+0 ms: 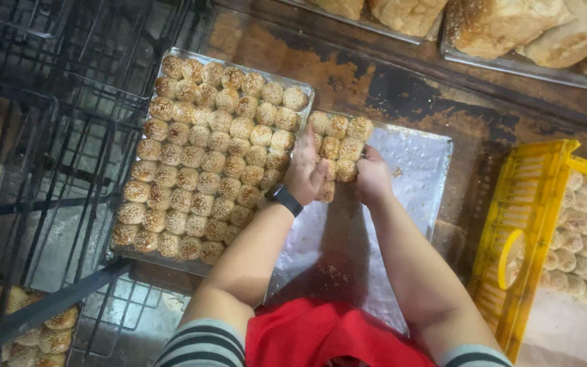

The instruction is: The person transfers rows of sesame-seeded pastries from metal trays into a yellow plastic crate using a green plastic scraper and their hands.

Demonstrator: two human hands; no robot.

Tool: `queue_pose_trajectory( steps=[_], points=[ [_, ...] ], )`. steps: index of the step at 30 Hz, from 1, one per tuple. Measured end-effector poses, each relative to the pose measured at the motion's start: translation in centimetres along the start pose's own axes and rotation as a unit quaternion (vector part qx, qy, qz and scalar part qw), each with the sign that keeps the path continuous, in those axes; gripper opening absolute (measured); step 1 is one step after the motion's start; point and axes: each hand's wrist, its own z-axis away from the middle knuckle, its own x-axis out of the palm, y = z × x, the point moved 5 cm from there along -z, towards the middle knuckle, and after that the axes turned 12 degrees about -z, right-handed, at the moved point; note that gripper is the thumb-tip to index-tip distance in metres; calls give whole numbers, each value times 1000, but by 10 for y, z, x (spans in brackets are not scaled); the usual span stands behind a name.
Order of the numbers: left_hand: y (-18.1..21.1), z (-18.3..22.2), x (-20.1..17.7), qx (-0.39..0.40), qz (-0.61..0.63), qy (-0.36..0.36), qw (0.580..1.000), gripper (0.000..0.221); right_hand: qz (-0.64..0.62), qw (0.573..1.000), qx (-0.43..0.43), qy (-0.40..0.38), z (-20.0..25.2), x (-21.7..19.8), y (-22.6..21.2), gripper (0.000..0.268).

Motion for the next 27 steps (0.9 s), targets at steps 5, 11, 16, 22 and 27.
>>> queue_pose_trajectory(
  steps=[5, 11, 16, 22, 27],
  points=[
    [-4, 1, -4, -7, 80, 15, 997, 70, -129, 991, -18, -38, 19, 3, 6, 49],
    [5, 9, -35, -138, -48, -122, 982, 57, 25, 997, -63, 42, 31, -26, -14, 44],
    [29, 11, -56, -110, -347, -238, 900, 48, 201, 973, -11, 112, 17, -51, -24, 44],
    [40, 13, -63, -82, -309, -310, 895, 89, 484, 844, -155, 172, 64, -120, -49, 45],
    [18, 31, -34, 37, -437, -268, 858, 74, 412, 882, -12, 228, 112, -131, -30, 43]
  ],
)
